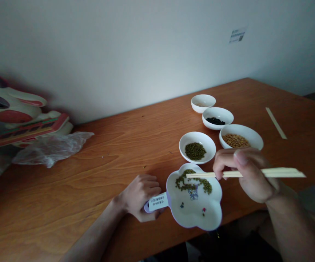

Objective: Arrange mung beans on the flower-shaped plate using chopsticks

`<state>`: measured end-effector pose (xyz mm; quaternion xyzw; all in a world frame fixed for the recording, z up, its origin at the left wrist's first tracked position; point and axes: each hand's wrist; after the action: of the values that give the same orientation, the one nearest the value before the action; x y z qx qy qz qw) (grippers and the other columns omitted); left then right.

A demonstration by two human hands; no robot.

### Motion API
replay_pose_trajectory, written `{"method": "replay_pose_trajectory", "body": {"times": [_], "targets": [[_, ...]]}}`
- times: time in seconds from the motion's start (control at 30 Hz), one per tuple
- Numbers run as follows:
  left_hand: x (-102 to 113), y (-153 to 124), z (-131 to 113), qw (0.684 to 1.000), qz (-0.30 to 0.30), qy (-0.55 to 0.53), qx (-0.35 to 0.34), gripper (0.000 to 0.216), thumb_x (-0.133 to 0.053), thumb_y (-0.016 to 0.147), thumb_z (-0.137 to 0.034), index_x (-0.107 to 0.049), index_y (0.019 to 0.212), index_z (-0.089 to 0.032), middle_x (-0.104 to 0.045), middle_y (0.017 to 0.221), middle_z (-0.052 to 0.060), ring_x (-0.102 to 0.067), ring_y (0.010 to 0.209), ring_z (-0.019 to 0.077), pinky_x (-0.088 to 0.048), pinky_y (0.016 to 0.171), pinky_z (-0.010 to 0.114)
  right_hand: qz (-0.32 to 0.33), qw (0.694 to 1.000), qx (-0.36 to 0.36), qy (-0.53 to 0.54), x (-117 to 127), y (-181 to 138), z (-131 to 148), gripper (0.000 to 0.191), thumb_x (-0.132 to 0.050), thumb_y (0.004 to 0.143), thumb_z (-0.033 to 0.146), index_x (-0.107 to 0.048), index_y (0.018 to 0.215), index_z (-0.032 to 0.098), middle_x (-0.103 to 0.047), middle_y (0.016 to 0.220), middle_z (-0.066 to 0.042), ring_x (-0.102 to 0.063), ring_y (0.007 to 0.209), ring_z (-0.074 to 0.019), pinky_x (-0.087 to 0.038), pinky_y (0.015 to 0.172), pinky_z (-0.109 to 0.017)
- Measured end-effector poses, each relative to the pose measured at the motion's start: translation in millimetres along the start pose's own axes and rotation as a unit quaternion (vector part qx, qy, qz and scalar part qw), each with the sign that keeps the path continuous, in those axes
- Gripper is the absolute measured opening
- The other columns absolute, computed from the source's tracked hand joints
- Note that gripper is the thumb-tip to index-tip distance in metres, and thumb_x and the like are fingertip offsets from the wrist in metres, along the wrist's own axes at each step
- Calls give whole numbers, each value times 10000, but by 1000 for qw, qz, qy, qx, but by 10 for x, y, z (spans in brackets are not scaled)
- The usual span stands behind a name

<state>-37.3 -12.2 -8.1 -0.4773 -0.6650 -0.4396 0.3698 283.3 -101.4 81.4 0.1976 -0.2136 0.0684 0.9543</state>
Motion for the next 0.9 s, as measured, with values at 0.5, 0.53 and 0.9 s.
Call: {"method": "replay_pose_trajectory", "body": {"times": [0.5, 0.53, 0.9], "targets": [[3, 0, -10, 1000, 3, 3, -2, 263, -519, 817, -408, -423, 664, -217, -522, 608, 16, -473, 600, 179, -354, 564, 345, 46, 998, -37, -6, -16, -37, 78, 653, -180, 1038, 569, -613, 711, 206, -607, 660, -16, -553, 627, -146, -374, 629, -323], [8, 3, -14, 1000, 4, 2, -2, 261, -512, 817, -408, -423, 663, -217, -522, 607, 18, -471, 600, 180, -351, 564, 345, 54, 998, -34, -8, -54, -28, 80, 645, -182, 1038, 567, -607, 716, 204, -603, 661, -16, -550, 626, -145, -371, 623, -321], [2, -8, 8, 1000, 9, 6, 4, 249, -565, 792, -382, -440, 656, -215, -529, 608, 12, -499, 605, 177, -379, 567, 345, 87, 995, -48, -31, -160, 25, 116, 612, -183, 1041, 561, -573, 720, 216, -561, 641, -4, -512, 614, -134, -352, 599, -315]]}}
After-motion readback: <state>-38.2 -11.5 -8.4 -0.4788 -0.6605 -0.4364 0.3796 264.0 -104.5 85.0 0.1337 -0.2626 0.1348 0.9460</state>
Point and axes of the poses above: each hand's wrist, its own y-axis towards the middle knuckle, its own x-axis out of the back of the hand, z = x × y
